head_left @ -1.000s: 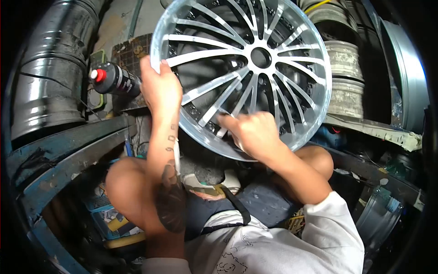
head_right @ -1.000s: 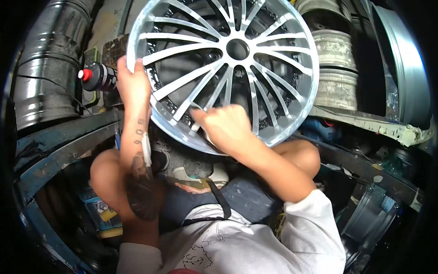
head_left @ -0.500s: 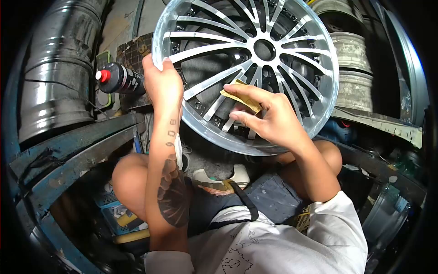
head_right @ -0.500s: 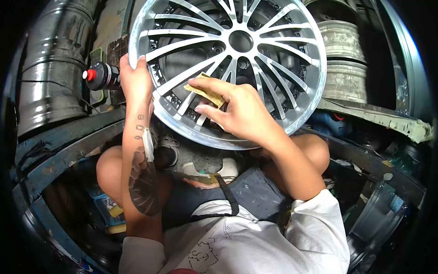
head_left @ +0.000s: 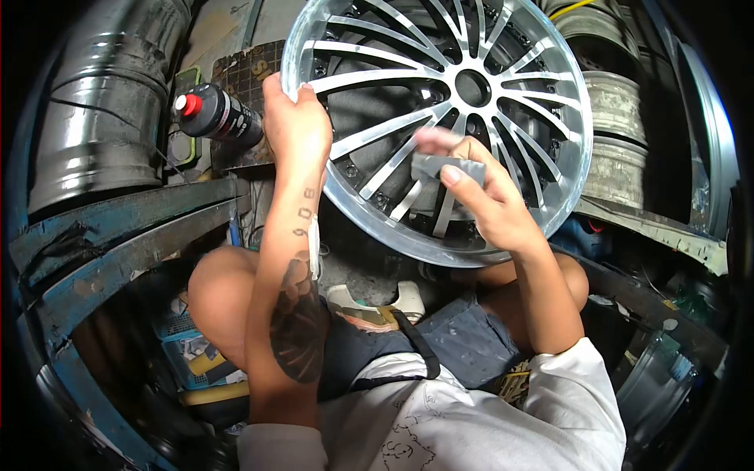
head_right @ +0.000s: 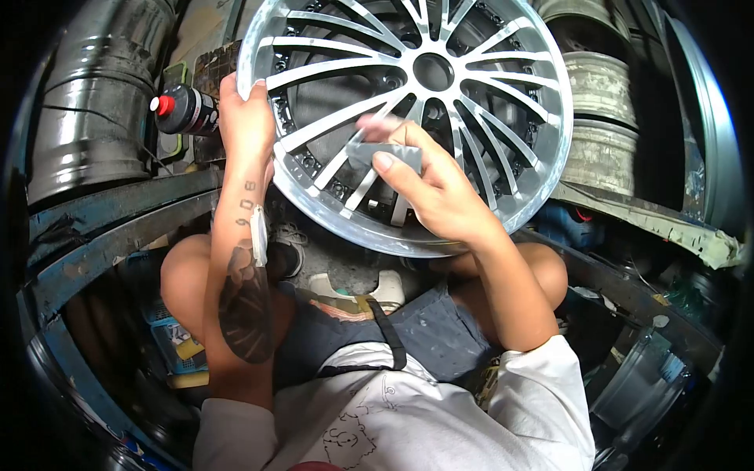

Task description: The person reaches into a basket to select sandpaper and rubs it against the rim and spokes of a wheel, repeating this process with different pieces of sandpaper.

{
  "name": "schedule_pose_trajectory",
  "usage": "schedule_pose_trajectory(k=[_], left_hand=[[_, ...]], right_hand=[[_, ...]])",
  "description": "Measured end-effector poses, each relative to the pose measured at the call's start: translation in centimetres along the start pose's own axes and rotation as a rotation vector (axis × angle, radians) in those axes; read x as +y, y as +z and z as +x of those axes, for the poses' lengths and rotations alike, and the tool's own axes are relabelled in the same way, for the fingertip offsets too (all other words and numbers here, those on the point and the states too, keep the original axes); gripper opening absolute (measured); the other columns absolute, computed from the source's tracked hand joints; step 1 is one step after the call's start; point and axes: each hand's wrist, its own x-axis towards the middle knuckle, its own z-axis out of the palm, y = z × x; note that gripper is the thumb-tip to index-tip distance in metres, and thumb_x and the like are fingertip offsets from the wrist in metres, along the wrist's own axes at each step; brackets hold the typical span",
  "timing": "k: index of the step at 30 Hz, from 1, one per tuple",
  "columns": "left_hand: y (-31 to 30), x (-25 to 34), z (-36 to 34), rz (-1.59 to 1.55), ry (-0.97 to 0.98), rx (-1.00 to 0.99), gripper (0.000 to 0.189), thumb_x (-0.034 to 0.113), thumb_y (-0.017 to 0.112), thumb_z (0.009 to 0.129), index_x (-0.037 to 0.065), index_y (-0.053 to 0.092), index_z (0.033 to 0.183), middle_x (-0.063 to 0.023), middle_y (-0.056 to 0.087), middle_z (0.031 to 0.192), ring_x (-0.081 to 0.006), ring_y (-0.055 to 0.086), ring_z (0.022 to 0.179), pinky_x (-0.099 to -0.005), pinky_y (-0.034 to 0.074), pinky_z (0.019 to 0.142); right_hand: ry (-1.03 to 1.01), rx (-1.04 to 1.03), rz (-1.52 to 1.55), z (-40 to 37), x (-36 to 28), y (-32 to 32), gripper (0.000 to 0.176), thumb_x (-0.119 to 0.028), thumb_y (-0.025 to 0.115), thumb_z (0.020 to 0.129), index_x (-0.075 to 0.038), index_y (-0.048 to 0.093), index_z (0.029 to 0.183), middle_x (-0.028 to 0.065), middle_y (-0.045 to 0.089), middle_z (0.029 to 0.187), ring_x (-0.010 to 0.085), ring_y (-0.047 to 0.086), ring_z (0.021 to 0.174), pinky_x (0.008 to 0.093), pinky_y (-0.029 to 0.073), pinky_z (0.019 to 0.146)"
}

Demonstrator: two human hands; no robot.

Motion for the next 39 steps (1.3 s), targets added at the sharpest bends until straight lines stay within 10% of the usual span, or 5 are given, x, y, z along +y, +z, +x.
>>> schedule_pose_trajectory(k=[8, 13, 17, 39], left_hand=[[-0.1, 0.2, -0.2, 0.046, -0.055, -0.01, 0.034, 0.018, 0.058, 0.102, 0.004, 0.058, 0.134, -0.0274, 0.074, 0.113, -0.0442, 0.072, 0.109, -0.0493, 0.053, 0.095], [-0.1, 0.2, -0.3, 0.085, 0.008, 0.011, 0.035, 0.018, 0.058, 0.102, 0.004, 0.057, 0.134, -0.0278, 0.073, 0.116, -0.0456, 0.07, 0.112, -0.0509, 0.053, 0.097], [-0.2, 0.3, -0.3, 0.103, -0.018, 0.002, 0.034, 0.018, 0.058, 0.102, 0.006, 0.057, 0.134, -0.0272, 0.073, 0.117, -0.0447, 0.07, 0.114, -0.0508, 0.052, 0.097], [-0.2, 0.6, -0.5, 0.089, 0.028, 0.018, 0.029, 0.017, 0.056, 0.102, 0.006, 0.057, 0.128, -0.0271, 0.074, 0.109, -0.048, 0.07, 0.108, -0.0542, 0.052, 0.094]], right_hand=[[0.268, -0.002, 0.652, 0.0, -0.2, 1.8, 0.018, -0.022, 0.06, 0.11, -0.006, 0.053, 0.108, 0.0125, 0.071, 0.104, 0.0213, 0.07, 0.096, 0.0384, 0.058, 0.093], [-0.259, 0.108, -0.853, 0.7, 0.5, 1.6, 0.022, -0.01, 0.084, 0.088, -0.001, 0.072, 0.104, 0.012, 0.067, 0.093, 0.0232, 0.067, 0.079, 0.0345, 0.055, 0.072], [-0.286, 0.061, -0.968, 0.9, 1.0, 3.5, 0.025, -0.008, 0.079, 0.091, -0.007, 0.075, 0.116, 0.0138, 0.068, 0.099, 0.0332, 0.071, 0.08, 0.0421, 0.059, 0.071], [-0.344, -0.036, -1.331, 0.7, 1.7, 3.0, 0.02, -0.017, 0.074, 0.09, -0.018, 0.079, 0.109, 0.0038, 0.061, 0.068, 0.0245, 0.064, 0.059, 0.0399, 0.049, 0.052]])
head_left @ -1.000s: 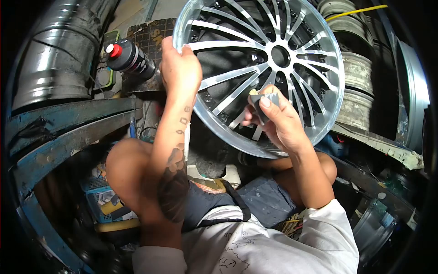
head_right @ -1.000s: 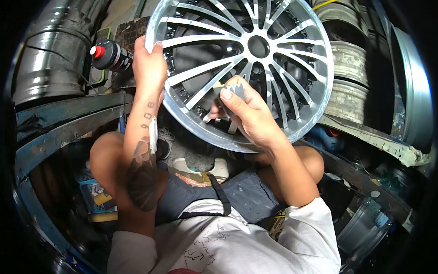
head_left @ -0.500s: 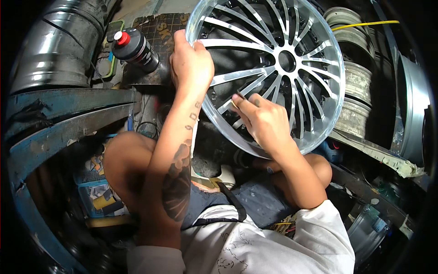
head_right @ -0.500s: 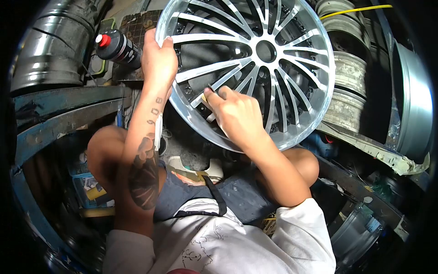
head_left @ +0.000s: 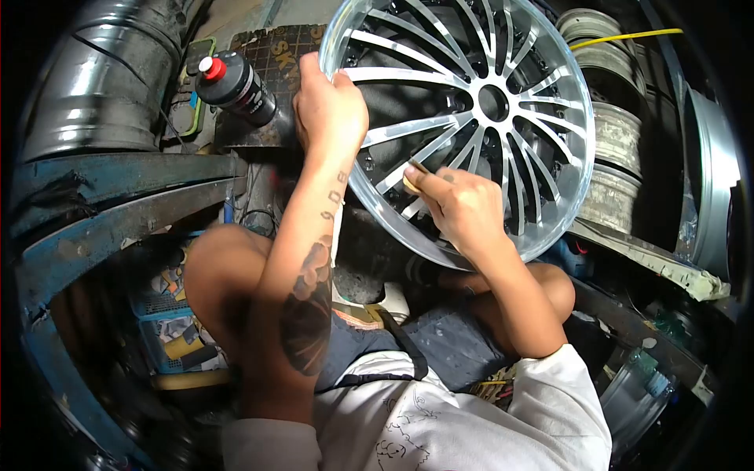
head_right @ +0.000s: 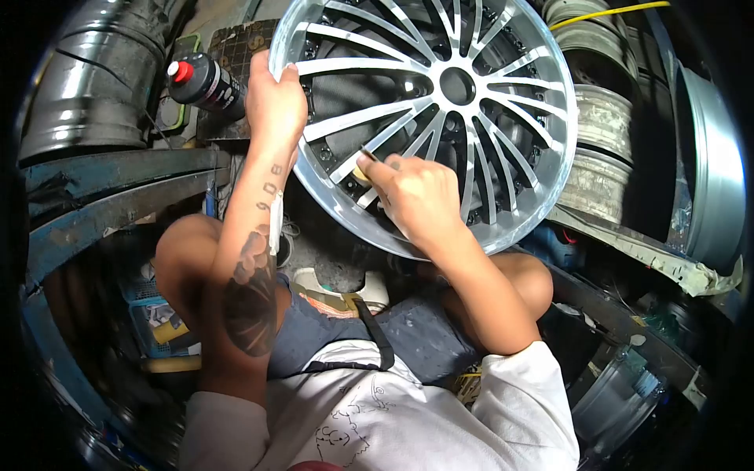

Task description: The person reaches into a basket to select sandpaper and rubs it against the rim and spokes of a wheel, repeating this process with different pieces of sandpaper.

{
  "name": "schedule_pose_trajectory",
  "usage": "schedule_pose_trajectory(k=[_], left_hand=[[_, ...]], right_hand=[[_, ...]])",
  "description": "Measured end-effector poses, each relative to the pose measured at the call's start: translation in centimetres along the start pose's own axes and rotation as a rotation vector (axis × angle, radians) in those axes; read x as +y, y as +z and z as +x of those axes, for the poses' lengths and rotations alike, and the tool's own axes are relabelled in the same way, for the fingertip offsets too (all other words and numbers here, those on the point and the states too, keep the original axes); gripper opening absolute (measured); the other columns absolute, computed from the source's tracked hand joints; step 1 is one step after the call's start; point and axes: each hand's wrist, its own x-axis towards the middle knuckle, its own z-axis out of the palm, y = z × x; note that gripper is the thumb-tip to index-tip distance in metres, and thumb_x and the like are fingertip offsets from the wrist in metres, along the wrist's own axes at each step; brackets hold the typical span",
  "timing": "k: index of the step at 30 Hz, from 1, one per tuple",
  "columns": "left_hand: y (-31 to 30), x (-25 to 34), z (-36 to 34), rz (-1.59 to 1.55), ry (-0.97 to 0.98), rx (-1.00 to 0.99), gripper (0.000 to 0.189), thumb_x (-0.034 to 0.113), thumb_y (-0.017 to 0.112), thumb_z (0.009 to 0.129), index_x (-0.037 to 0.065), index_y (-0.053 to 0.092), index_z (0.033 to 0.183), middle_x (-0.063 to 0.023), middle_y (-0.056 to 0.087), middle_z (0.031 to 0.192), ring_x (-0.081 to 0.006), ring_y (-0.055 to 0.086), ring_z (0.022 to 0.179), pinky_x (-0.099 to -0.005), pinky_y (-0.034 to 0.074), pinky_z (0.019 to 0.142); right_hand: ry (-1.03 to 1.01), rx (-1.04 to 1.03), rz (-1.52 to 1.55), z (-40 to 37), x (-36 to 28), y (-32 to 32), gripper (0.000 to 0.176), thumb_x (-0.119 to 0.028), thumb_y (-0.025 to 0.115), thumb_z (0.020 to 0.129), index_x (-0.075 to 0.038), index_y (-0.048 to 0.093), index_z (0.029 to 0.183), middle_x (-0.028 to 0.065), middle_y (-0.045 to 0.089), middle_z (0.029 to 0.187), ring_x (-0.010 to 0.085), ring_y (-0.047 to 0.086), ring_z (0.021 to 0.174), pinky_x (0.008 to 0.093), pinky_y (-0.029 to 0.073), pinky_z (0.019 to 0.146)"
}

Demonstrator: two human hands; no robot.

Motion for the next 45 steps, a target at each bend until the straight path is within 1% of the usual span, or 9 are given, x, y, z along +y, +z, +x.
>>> schedule_pose_trajectory(k=[5, 9, 13, 17, 19, 32, 35, 39, 45], left_hand=[[0.4, -0.6, -0.1, 0.041, -0.018, 0.013, 0.03, 0.018, 0.056, 0.101, 0.006, 0.057, 0.128, -0.0283, 0.074, 0.108, -0.0484, 0.07, 0.107, -0.0544, 0.053, 0.094], [0.0, 0.1, -0.1, 0.056, -0.037, 0.01, 0.033, 0.018, 0.057, 0.101, 0.007, 0.055, 0.131, -0.0298, 0.074, 0.109, -0.0494, 0.07, 0.108, -0.0553, 0.053, 0.095], [0.1, 0.0, 0.0, 0.058, -0.025, 0.0, 0.032, 0.018, 0.057, 0.101, 0.006, 0.056, 0.13, -0.0302, 0.073, 0.11, -0.0503, 0.069, 0.109, -0.0559, 0.052, 0.095], [0.2, 0.0, 0.5, 0.032, 0.006, 0.003, 0.031, 0.018, 0.057, 0.101, 0.006, 0.056, 0.13, -0.0302, 0.074, 0.107, -0.0506, 0.07, 0.107, -0.0559, 0.052, 0.094], [-0.1, 0.0, 0.0, 0.064, -0.015, -0.017, 0.034, 0.017, 0.057, 0.101, 0.007, 0.054, 0.133, -0.0306, 0.073, 0.108, -0.0502, 0.069, 0.108, -0.0549, 0.052, 0.095], [0.1, -0.2, -0.3, 0.074, 0.019, 0.033, 0.031, 0.016, 0.057, 0.101, 0.003, 0.054, 0.129, -0.0313, 0.073, 0.105, -0.0508, 0.07, 0.105, -0.0568, 0.053, 0.093], [0.0, 0.0, 0.0, 0.029, -0.011, -0.017, 0.031, 0.016, 0.057, 0.101, 0.004, 0.054, 0.13, -0.0315, 0.073, 0.106, -0.0511, 0.069, 0.105, -0.057, 0.052, 0.093], [-0.2, 0.3, -0.4, 0.043, 0.007, 0.008, 0.029, 0.015, 0.056, 0.1, 0.004, 0.053, 0.127, -0.0318, 0.073, 0.106, -0.0518, 0.069, 0.105, -0.0572, 0.052, 0.092], [-0.1, 0.7, 0.4, 0.069, -0.01, -0.015, 0.032, 0.017, 0.057, 0.1, 0.005, 0.054, 0.13, -0.0318, 0.073, 0.107, -0.0515, 0.069, 0.107, -0.0566, 0.053, 0.093]], right_hand=[[-0.01, 0.151, 0.05, 1.3, -1.2, -1.7, 0.015, -0.017, 0.074, 0.089, -0.015, 0.077, 0.104, 0.0051, 0.064, 0.07, 0.0245, 0.066, 0.06, 0.0387, 0.05, 0.053], [0.032, -0.038, 0.02, -0.3, -0.4, -0.9, 0.02, -0.015, 0.074, 0.087, -0.013, 0.077, 0.107, 0.0062, 0.066, 0.071, 0.0259, 0.068, 0.06, 0.0419, 0.052, 0.055], [-0.027, 0.083, 0.066, 1.0, -1.1, -1.0, 0.028, -0.013, 0.073, 0.084, -0.014, 0.077, 0.111, 0.0069, 0.065, 0.072, 0.0269, 0.068, 0.061, 0.0417, 0.052, 0.056], [0.066, -0.027, 0.044, -0.6, -0.6, -0.7, 0.018, -0.013, 0.079, 0.087, -0.014, 0.078, 0.105, 0.0085, 0.065, 0.067, 0.0296, 0.064, 0.056, 0.0428, 0.05, 0.052], [0.03, 0.165, 0.137, 1.0, -1.6, -1.2, 0.015, -0.013, 0.08, 0.088, -0.012, 0.079, 0.102, 0.0088, 0.065, 0.065, 0.0297, 0.064, 0.055, 0.0417, 0.05, 0.052], [0.066, -0.069, 0.071, -0.6, -0.7, -0.5, 0.023, -0.006, 0.073, 0.089, -0.011, 0.076, 0.112, 0.0093, 0.068, 0.071, 0.0286, 0.066, 0.058, 0.0422, 0.05, 0.051], [0.017, 0.098, 0.119, 1.0, -1.1, 0.0, 0.023, -0.006, 0.074, 0.089, -0.011, 0.076, 0.111, 0.0097, 0.07, 0.074, 0.0288, 0.068, 0.059, 0.0419, 0.05, 0.051], [0.058, -0.055, 0.022, -0.5, -1.0, -0.6, 0.021, -0.007, 0.073, 0.09, -0.01, 0.075, 0.11, 0.0092, 0.072, 0.077, 0.0265, 0.067, 0.058, 0.0394, 0.05, 0.051], [0.03, 0.063, 0.012, 0.5, -0.2, 1.1, 0.022, -0.006, 0.073, 0.089, -0.01, 0.074, 0.11, 0.0081, 0.065, 0.069, 0.0272, 0.065, 0.055, 0.04, 0.049, 0.05]])
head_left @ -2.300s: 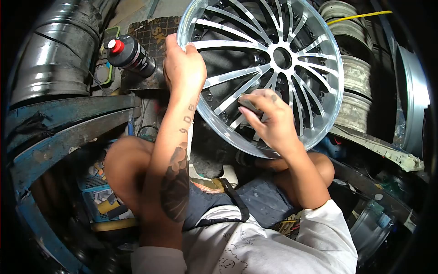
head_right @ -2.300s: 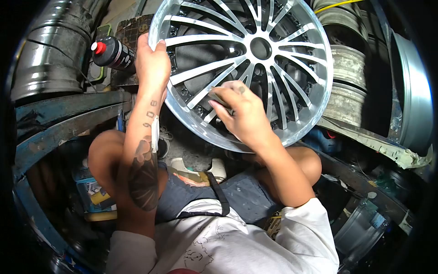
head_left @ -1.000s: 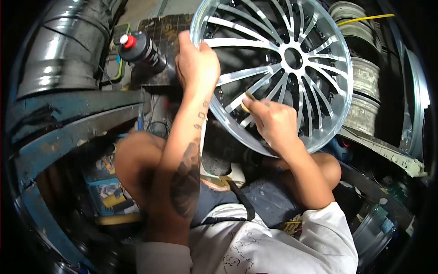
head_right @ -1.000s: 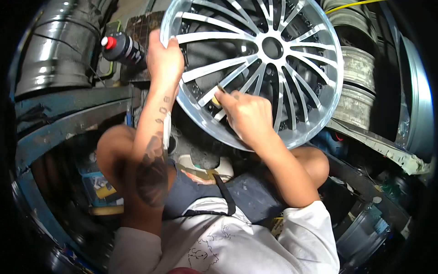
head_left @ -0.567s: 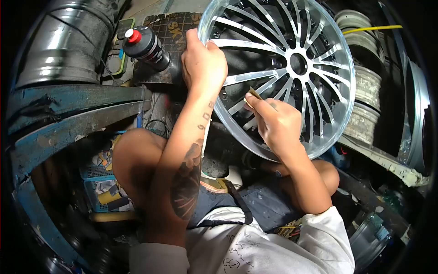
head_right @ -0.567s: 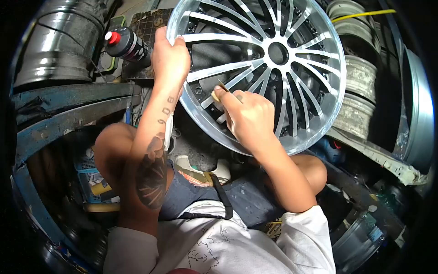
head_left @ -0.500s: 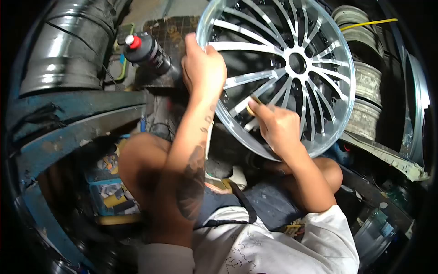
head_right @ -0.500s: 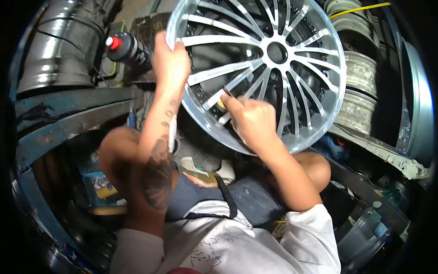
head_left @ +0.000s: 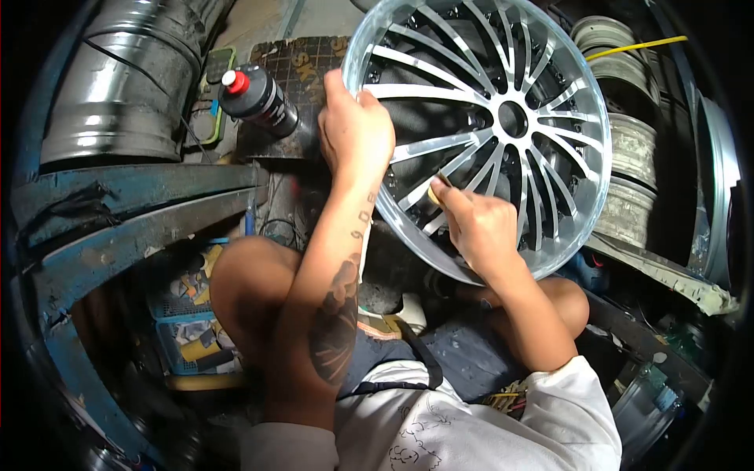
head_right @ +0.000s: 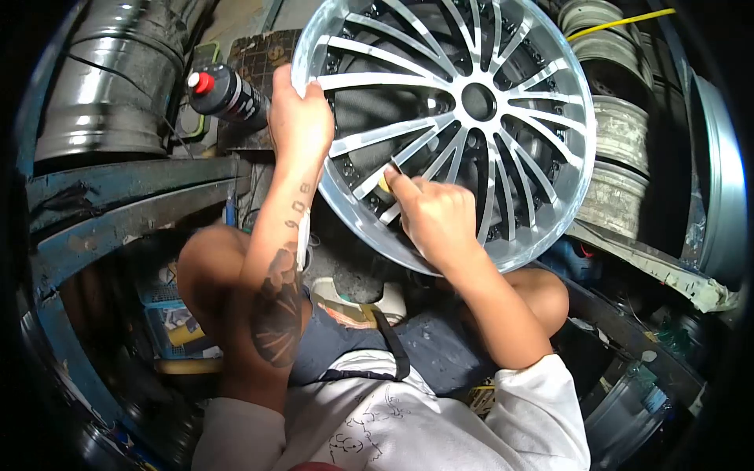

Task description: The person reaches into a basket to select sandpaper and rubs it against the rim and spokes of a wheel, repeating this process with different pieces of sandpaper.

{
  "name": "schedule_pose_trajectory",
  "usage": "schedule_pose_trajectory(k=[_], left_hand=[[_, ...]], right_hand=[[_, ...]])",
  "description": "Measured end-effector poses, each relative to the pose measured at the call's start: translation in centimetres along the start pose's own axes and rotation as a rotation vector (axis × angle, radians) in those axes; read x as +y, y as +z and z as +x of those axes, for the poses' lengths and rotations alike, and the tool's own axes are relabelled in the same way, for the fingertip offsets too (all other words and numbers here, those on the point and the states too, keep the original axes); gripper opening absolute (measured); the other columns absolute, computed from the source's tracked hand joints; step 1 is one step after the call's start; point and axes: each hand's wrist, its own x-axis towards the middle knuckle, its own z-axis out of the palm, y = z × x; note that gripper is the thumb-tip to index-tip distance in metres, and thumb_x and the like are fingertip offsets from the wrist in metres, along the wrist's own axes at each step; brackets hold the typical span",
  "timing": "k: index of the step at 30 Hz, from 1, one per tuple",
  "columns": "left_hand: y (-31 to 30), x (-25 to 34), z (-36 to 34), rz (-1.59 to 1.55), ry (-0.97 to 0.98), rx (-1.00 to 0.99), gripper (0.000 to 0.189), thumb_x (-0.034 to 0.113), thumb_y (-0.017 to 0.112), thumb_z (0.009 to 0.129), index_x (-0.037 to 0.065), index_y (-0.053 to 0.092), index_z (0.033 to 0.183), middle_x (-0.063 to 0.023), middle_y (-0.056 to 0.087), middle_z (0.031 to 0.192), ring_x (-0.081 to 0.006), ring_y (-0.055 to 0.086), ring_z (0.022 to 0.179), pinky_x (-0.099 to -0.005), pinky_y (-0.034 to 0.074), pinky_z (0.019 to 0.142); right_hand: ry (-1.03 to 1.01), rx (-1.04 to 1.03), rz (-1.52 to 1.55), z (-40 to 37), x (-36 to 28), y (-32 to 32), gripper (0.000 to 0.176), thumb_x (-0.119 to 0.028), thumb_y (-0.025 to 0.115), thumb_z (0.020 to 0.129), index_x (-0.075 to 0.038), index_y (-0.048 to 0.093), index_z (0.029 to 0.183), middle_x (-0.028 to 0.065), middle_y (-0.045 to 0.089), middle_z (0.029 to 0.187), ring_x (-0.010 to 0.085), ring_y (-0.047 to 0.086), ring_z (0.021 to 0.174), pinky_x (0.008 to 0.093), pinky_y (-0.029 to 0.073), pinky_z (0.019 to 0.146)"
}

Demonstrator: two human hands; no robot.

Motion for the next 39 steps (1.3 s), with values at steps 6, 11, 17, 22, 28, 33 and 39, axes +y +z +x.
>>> schedule_pose_trajectory(k=[6, 11, 17, 22, 28, 33, 39], left_hand=[[0.1, -0.4, -0.7, -0.022, 0.011, 0.017, 0.029, 0.016, 0.055, 0.101, 0.003, 0.056, 0.126, -0.0319, 0.073, 0.107, -0.0516, 0.069, 0.106, -0.0559, 0.053, 0.092], [0.0, -0.1, -0.8, -0.018, -0.008, 0.006, 0.03, 0.016, 0.057, 0.1, 0.002, 0.056, 0.127, -0.032, 0.073, 0.107, -0.0505, 0.069, 0.107, -0.0567, 0.052, 0.093], [0.1, -0.2, -0.8, 0.001, -0.013, 0.034, 0.03, 0.017, 0.058, 0.099, 0.005, 0.059, 0.126, -0.0308, 0.073, 0.108, -0.0496, 0.069, 0.108, -0.055, 0.053, 0.094], [0.2, -0.7, -0.3, -0.016, 0.016, 0.036, 0.031, 0.017, 0.058, 0.099, 0.004, 0.061, 0.127, -0.0294, 0.074, 0.108, -0.0482, 0.071, 0.107, -0.0527, 0.053, 0.094], [0.2, -0.5, -0.2, -0.004, -0.009, 0.029, 0.032, 0.016, 0.059, 0.099, 0.003, 0.06, 0.128, -0.0298, 0.074, 0.109, -0.048, 0.071, 0.108, -0.0527, 0.053, 0.095], [0.3, -0.7, -0.3, -0.007, 0.005, 0.039, 0.034, 0.016, 0.06, 0.098, 0.003, 0.058, 0.13, -0.031, 0.074, 0.11, -0.0496, 0.07, 0.109, -0.0542, 0.052, 0.096], [-0.2, -0.1, -0.7, -0.007, -0.042, -0.002, 0.03, 0.017, 0.056, 0.1, 0.005, 0.056, 0.128, -0.0295, 0.074, 0.109, -0.0494, 0.07, 0.109, -0.0542, 0.053, 0.095]], right_hand=[[0.02, -0.052, -0.001, -0.8, -0.1, -0.5, 0.033, -0.006, 0.07, 0.081, -0.012, 0.074, 0.113, 0.0071, 0.065, 0.069, 0.0268, 0.066, 0.057, 0.0404, 0.05, 0.052], [0.024, -0.037, 0.057, -1.0, 0.5, 0.0, 0.025, -0.007, 0.074, 0.09, -0.014, 0.076, 0.114, 0.0077, 0.067, 0.071, 0.0275, 0.066, 0.057, 0.0406, 0.049, 0.051], [0.019, 0.314, 0.244, 0.0, -0.1, -4.7, 0.029, 0.002, 0.085, 0.079, -0.008, 0.079, 0.106, 0.0056, 0.076, 0.081, 0.022, 0.061, 0.051, 0.0334, 0.048, 0.05], [0.191, -0.08, 0.368, -1.6, 0.4, -2.8, 0.023, -0.014, 0.081, 0.084, -0.009, 0.064, 0.099, 0.0112, 0.072, 0.081, 0.0325, 0.073, 0.07, 0.041, 0.057, 0.061], [0.067, -0.224, 0.092, -0.7, -1.1, -2.7, 0.025, -0.019, 0.08, 0.081, -0.011, 0.065, 0.1, 0.0102, 0.062, 0.084, 0.0329, 0.069, 0.078, 0.0448, 0.055, 0.064], [-0.018, -0.142, 0.092, -0.7, -1.3, -1.4, 0.03, -0.011, 0.075, 0.089, -0.014, 0.073, 0.119, 0.0076, 0.066, 0.085, 0.029, 0.066, 0.067, 0.0416, 0.054, 0.064], [-0.124, -0.204, -0.077, -0.4, -1.2, -1.5, 0.052, -0.007, 0.07, 0.076, -0.021, 0.077, 0.126, 0.0008, 0.063, 0.075, 0.0218, 0.065, 0.064, 0.0372, 0.053, 0.062]])
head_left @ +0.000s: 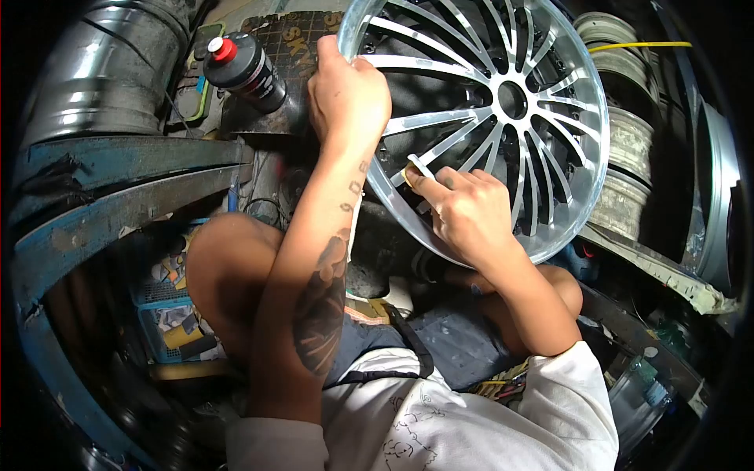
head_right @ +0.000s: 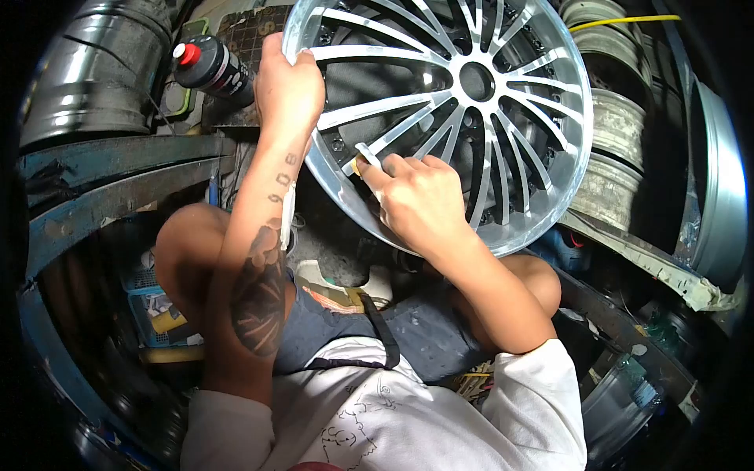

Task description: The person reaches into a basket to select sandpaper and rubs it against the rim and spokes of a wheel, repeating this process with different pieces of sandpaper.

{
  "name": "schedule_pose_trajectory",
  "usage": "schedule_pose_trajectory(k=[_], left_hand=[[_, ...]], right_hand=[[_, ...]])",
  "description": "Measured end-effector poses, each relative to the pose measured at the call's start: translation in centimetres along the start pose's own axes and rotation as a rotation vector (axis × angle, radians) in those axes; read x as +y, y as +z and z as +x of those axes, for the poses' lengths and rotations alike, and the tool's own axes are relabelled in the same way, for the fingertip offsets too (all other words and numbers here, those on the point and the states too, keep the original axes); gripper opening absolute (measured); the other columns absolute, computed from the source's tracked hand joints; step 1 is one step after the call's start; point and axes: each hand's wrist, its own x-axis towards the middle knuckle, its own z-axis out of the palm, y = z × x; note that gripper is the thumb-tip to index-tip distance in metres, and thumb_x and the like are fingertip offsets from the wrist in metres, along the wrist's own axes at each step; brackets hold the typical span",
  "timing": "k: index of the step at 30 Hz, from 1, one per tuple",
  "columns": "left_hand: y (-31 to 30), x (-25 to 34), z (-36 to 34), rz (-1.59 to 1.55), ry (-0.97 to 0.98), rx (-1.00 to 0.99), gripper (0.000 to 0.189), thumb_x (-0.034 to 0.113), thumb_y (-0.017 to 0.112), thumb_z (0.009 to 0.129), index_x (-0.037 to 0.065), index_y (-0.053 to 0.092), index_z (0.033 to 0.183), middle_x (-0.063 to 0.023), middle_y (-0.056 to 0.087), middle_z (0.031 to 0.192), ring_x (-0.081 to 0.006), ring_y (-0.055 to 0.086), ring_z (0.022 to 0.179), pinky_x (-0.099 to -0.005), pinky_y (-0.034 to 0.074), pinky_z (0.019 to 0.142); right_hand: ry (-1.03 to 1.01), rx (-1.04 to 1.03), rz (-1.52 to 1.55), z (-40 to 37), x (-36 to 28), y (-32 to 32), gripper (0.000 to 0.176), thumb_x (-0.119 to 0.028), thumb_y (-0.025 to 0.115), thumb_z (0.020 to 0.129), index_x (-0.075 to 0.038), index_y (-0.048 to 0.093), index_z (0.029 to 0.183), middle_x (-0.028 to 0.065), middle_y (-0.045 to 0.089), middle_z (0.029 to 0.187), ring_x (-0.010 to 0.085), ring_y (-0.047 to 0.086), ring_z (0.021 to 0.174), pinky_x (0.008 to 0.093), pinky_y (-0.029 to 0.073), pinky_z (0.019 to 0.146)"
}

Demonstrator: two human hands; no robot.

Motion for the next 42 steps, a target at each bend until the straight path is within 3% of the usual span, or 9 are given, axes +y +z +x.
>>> schedule_pose_trajectory(k=[10, 17, 19, 22, 25, 29, 30, 33, 42], left_hand=[[0.1, -0.1, 0.2, 0.007, 0.016, 0.021, 0.03, 0.017, 0.055, 0.1, 0.005, 0.056, 0.127, -0.0301, 0.073, 0.109, -0.049, 0.07, 0.108, -0.0553, 0.054, 0.094], [0.5, -0.7, 0.3, 0.013, 0.022, 0.036, 0.028, 0.017, 0.057, 0.099, 0.004, 0.058, 0.124, -0.0304, 0.073, 0.111, -0.0507, 0.069, 0.109, -0.0551, 0.053, 0.096], [0.2, -0.2, 0.3, 0.024, 0.04, 0.02, 0.028, 0.017, 0.057, 0.099, 0.004, 0.059, 0.124, -0.0304, 0.073, 0.111, -0.0503, 0.069, 0.11, -0.055, 0.053, 0.096], [0.3, -0.2, 0.4, -0.024, 0.048, 0.033, 0.029, 0.015, 0.057, 0.099, 0.002, 0.058, 0.124, -0.0321, 0.073, 0.107, -0.0511, 0.069, 0.108, -0.0556, 0.052, 0.097], [0.2, -0.4, 0.3, 0.002, 0.034, 0.028, 0.031, 0.015, 0.057, 0.098, 0.003, 0.057, 0.127, -0.032, 0.073, 0.107, -0.0506, 0.069, 0.108, -0.0554, 0.052, 0.097], [0.3, -0.2, 0.3, 0.011, 0.032, 0.03, 0.031, 0.015, 0.058, 0.098, 0.003, 0.057, 0.126, -0.0319, 0.073, 0.107, -0.0506, 0.069, 0.107, -0.0554, 0.052, 0.097], [0.3, -0.2, 0.4, 0.026, 0.066, 0.056, 0.029, 0.015, 0.058, 0.099, 0.003, 0.058, 0.125, -0.0322, 0.073, 0.106, -0.0507, 0.07, 0.107, -0.0554, 0.053, 0.095], [0.3, -0.2, 0.0, 0.012, 0.063, 0.045, 0.029, 0.015, 0.058, 0.099, 0.003, 0.058, 0.125, -0.032, 0.073, 0.106, -0.0505, 0.07, 0.106, -0.0553, 0.053, 0.094], [-0.2, 0.6, -0.2, 0.022, -0.02, 0.01, 0.031, 0.017, 0.057, 0.1, 0.005, 0.055, 0.129, -0.0309, 0.073, 0.11, -0.0494, 0.069, 0.109, -0.0555, 0.054, 0.095]], right_hand=[[0.045, -0.013, 0.032, 0.9, -0.5, -0.3, 0.044, -0.007, 0.065, 0.079, -0.02, 0.078, 0.119, 0.0037, 0.063, 0.073, 0.0275, 0.065, 0.059, 0.0399, 0.053, 0.059], [0.068, 0.033, 0.107, 0.1, -1.0, -2.9, 0.051, -0.002, 0.067, 0.074, -0.02, 0.079, 0.121, 0.007, 0.062, 0.074, 0.028, 0.064, 0.059, 0.0406, 0.052, 0.057], [0.036, 0.038, 0.119, 0.3, -0.1, -0.2, 0.055, -0.003, 0.067, 0.074, -0.022, 0.078, 0.125, 0.0061, 0.063, 0.074, 0.0279, 0.064, 0.059, 0.0406, 0.052, 0.057], [0.055, -0.08, 0.074, -0.7, 0.1, -1.4, 0.053, -0.005, 0.068, 0.075, -0.024, 0.078, 0.124, 0.0056, 0.063, 0.077, 0.0285, 0.066, 0.061, 0.0412, 0.053, 0.058], [0.037, 0.047, 0.14, 0.6, -0.6, -1.0, 0.049, -0.006, 0.068, 0.077, -0.024, 0.079, 0.122, 0.0055, 0.064, 0.076, 0.0283, 0.067, 0.061, 0.0404, 0.053, 0.056], [0.133, -0.117, 0.2, -0.3, -0.3, -1.5, 0.042, -0.009, 0.064, 0.084, -0.024, 0.079, 0.121, 0.0053, 0.068, 0.081, 0.0298, 0.07, 0.063, 0.0435, 0.055, 0.057], [0.12, -0.04, 0.245, 0.1, -0.5, -1.6, 0.041, -0.009, 0.063, 0.085, -0.025, 0.079, 0.119, 0.0058, 0.069, 0.083, 0.0302, 0.07, 0.062, 0.0437, 0.056, 0.056], [0.112, -0.024, 0.206, 0.3, 0.1, 0.0, 0.052, -0.001, 0.069, 0.078, -0.025, 0.079, 0.122, 0.0047, 0.066, 0.079, 0.0293, 0.065, 0.058, 0.0424, 0.053, 0.056], [0.14, -0.056, 0.084, -0.1, -0.6, -1.7, 0.047, 0.001, 0.068, 0.078, -0.02, 0.08, 0.119, 0.006, 0.068, 0.077, 0.0288, 0.065, 0.057, 0.0403, 0.052, 0.055]])
